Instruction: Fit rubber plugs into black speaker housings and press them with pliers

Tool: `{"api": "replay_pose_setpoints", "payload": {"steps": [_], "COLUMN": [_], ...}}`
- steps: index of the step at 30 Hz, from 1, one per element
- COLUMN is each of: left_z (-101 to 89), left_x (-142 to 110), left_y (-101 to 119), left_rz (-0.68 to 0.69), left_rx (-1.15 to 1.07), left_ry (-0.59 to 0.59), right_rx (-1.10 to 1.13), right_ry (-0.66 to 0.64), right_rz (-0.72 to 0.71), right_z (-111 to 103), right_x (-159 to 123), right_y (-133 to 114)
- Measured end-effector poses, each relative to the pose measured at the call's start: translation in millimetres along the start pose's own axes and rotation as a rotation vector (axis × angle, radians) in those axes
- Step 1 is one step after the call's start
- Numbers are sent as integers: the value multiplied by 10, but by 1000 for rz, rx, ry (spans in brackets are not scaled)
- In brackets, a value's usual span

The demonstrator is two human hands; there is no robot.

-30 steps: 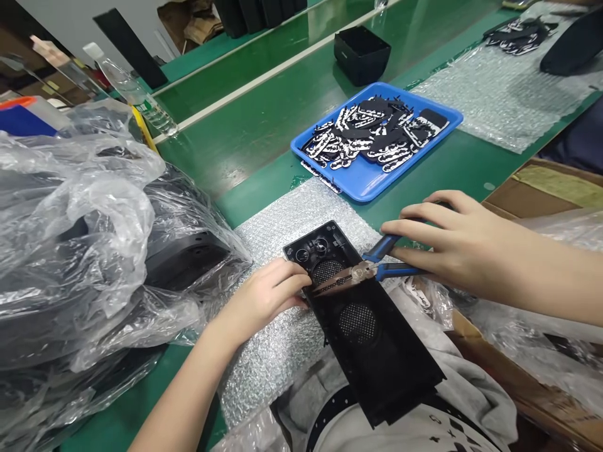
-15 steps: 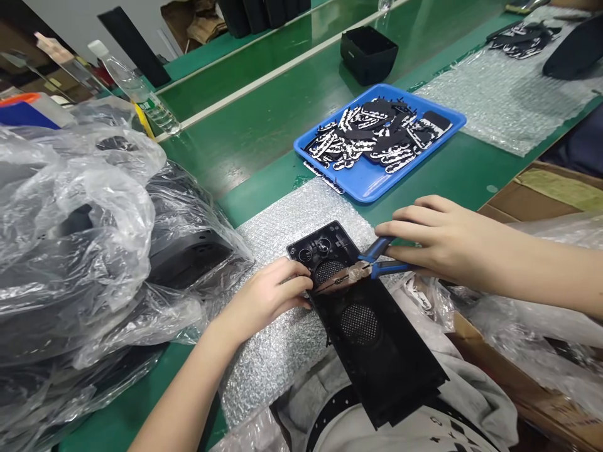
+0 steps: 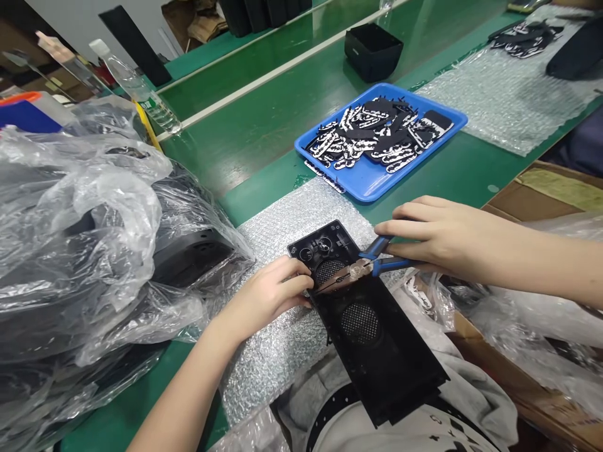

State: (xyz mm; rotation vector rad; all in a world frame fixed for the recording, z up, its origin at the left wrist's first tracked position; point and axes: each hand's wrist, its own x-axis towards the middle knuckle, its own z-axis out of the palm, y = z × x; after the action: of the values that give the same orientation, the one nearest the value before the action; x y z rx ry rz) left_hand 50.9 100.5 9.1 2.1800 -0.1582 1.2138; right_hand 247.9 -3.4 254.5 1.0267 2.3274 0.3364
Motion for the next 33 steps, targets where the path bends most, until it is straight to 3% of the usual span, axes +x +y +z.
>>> {"api": "replay_pose_setpoints", "payload": {"steps": [17, 23, 27, 29, 33], "left_z": [-32, -54, -63, -54, -23], "left_x": [44, 37, 105, 139, 162], "left_y": [19, 56, 6, -37, -101], "left_rz": [16, 13, 32, 26, 68], "left_rx": [37, 206, -122, -242, -277], "left_ry": [4, 15, -151, -161, -154], "right_rx": [-14, -15, -30, -9, 26], "right_ry": [29, 17, -20, -39, -45], "right_rz": [-11, 30, -21, -33, -5], "right_z": [14, 44, 63, 70, 96], "right_x": [2, 7, -15, -55, -179], "right_y": [11, -22, 5, 28, 36]}}
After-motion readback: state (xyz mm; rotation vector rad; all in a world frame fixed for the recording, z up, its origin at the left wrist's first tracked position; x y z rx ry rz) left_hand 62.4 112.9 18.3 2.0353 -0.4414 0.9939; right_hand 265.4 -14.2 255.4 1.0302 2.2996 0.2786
